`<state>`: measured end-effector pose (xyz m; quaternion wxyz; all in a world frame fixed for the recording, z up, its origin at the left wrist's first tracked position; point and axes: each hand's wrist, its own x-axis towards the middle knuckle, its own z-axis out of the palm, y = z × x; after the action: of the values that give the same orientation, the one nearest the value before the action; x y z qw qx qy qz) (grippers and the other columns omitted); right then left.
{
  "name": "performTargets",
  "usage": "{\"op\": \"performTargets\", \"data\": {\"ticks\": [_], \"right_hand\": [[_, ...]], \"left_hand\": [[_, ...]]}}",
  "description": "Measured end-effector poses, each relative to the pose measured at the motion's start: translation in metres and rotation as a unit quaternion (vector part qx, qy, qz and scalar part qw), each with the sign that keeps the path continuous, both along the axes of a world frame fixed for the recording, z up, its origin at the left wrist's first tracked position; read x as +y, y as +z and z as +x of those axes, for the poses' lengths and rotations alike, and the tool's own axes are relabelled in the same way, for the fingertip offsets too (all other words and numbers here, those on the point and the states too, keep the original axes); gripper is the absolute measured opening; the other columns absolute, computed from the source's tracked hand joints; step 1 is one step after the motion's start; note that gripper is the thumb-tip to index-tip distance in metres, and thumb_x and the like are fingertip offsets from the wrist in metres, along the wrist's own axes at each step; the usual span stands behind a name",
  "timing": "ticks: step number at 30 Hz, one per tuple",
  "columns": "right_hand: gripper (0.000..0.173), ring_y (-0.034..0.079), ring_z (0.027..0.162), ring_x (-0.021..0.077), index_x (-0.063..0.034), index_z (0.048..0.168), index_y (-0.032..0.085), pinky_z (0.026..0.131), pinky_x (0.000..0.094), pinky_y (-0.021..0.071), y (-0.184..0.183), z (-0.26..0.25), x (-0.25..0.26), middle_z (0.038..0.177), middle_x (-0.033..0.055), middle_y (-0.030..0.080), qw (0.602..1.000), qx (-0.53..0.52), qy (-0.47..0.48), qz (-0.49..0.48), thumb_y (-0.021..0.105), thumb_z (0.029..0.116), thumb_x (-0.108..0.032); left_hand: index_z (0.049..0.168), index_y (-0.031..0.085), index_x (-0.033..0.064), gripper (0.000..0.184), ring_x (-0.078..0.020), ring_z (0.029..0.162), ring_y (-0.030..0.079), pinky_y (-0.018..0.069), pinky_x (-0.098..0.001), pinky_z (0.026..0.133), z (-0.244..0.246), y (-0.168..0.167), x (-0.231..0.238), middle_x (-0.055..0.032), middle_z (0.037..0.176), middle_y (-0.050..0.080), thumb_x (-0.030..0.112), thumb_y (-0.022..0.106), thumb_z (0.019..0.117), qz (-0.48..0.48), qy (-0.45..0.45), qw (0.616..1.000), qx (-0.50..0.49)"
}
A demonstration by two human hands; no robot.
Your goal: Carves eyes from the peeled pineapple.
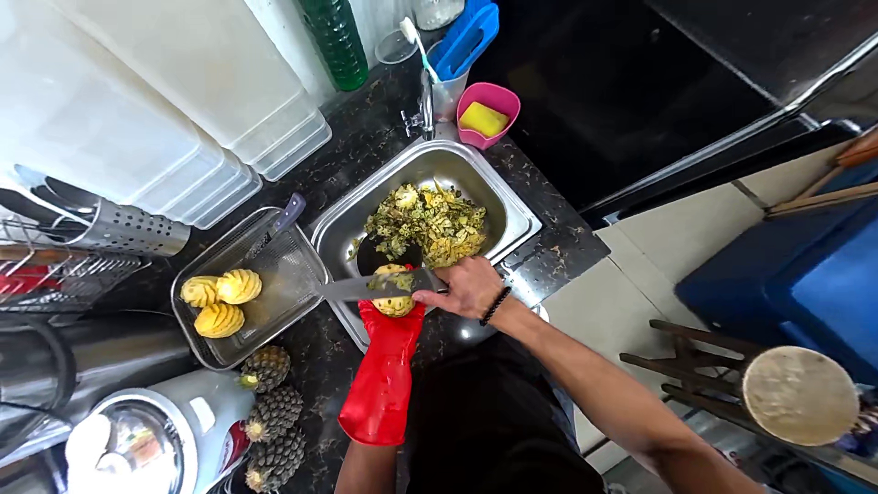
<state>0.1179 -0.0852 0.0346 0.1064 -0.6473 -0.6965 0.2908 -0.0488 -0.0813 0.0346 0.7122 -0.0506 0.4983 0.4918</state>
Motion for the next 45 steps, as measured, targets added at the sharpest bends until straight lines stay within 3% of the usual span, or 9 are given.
{"op": "performTargets", "data": {"ticks": [4,8,13,21,26,31,38,42,45], "right_hand": [[0.071,0.069,0.071,0.0323,-0.0083,0.08,0.072,0.066,0.0578,0.0533,-0.013,0.029,0.005,0.067,0.0111,0.066,0.999,0.022,0.003,-0.03,0.049,0.0943,-0.074],[0.078,0.069,0.071,0.0269,-0.0101,0.081,0.071,0.068,0.0532,0.0539,-0.004,0.029,0.002,0.066,0.0069,0.065,0.996,0.046,0.077,-0.013,0.044,0.0898,-0.083],[0.07,0.069,0.067,0.0288,-0.0115,0.08,0.072,0.063,0.055,0.0528,-0.03,0.065,0.019,0.064,0.0069,0.065,0.995,0.03,0.088,-0.021,0.05,0.0918,-0.076],[0.071,0.067,0.065,0.0257,-0.0111,0.076,0.071,0.061,0.0518,0.0519,-0.021,0.081,0.034,0.062,0.005,0.063,0.985,0.075,0.153,-0.006,0.05,0.0898,-0.078],[0.066,0.067,0.067,0.0318,-0.0064,0.075,0.069,0.063,0.0562,0.0529,-0.044,0.117,0.042,0.065,0.0108,0.063,0.993,0.046,0.076,-0.072,0.049,0.1006,-0.064],[0.065,0.066,0.066,0.0257,-0.0088,0.078,0.071,0.065,0.053,0.0533,-0.004,0.095,0.034,0.064,0.0066,0.063,0.985,0.122,0.111,-0.054,0.054,0.0954,-0.069],[0.089,0.07,0.072,0.0286,-0.0089,0.081,0.069,0.064,0.0526,0.0532,0.021,0.099,0.033,0.068,0.0085,0.065,0.986,0.016,0.16,-0.038,0.035,0.0858,-0.091],[0.075,0.071,0.081,0.0373,-0.0061,0.087,0.073,0.071,0.0597,0.0542,0.003,0.127,0.032,0.077,0.0161,0.07,0.992,0.001,0.059,-0.115,0.046,0.0955,-0.075],[0.078,0.07,0.089,0.0403,-0.006,0.093,0.072,0.077,0.0627,0.0531,-0.002,0.137,0.031,0.084,0.0182,0.07,0.984,0.006,-0.002,-0.176,0.041,0.0958,-0.078]], "left_hand": [[0.154,0.032,0.0247,0.062,-0.0373,0.132,0.049,0.0508,-0.0592,0.096,-0.009,-0.014,-0.002,-0.0199,0.149,0.043,0.062,0.025,0.1047,0.003,0.011,0.998,-0.063],[0.15,0.038,0.0166,0.046,-0.0288,0.125,0.057,0.0529,-0.0497,0.1,-0.011,-0.023,-0.02,-0.0146,0.141,0.053,0.04,0.028,0.1114,0.087,-0.07,0.993,-0.027],[0.141,0.048,0.0181,0.07,-0.0349,0.116,0.063,0.0571,-0.0567,0.089,0.008,-0.027,0.003,-0.0168,0.133,0.059,0.071,0.032,0.0981,-0.025,-0.002,0.997,-0.074],[0.136,0.053,0.0142,0.065,-0.0354,0.11,0.066,0.058,-0.0531,0.089,0.009,-0.02,-0.003,-0.0191,0.123,0.064,0.066,0.034,0.1006,-0.028,-0.037,0.993,-0.11],[0.139,0.053,0.0119,0.072,-0.0379,0.107,0.067,0.0598,-0.0516,0.085,0.005,-0.014,0.007,-0.0231,0.123,0.064,0.068,0.038,0.0965,-0.029,-0.084,0.979,-0.185],[0.137,0.051,0.0107,0.062,-0.0333,0.106,0.066,0.0585,-0.0529,0.085,0.021,-0.01,0.002,-0.0196,0.121,0.064,0.055,0.019,0.1079,0.002,-0.11,0.994,0.02],[0.145,0.046,0.0116,0.042,-0.0236,0.112,0.064,0.0566,-0.0429,0.092,0.028,-0.01,-0.005,-0.0136,0.128,0.063,0.029,0.027,0.1122,0.107,-0.125,0.982,0.096],[0.14,0.05,0.01,0.055,-0.032,0.108,0.066,0.0584,-0.0521,0.086,0.04,0.0,0.0,-0.0183,0.124,0.063,0.047,0.023,0.1104,0.102,-0.099,0.983,0.114],[0.131,0.055,0.0057,0.057,-0.0387,0.099,0.069,0.0606,-0.0547,0.077,0.044,0.0,0.008,-0.0251,0.114,0.066,0.051,0.03,0.1079,0.106,-0.064,0.992,0.029]]}}
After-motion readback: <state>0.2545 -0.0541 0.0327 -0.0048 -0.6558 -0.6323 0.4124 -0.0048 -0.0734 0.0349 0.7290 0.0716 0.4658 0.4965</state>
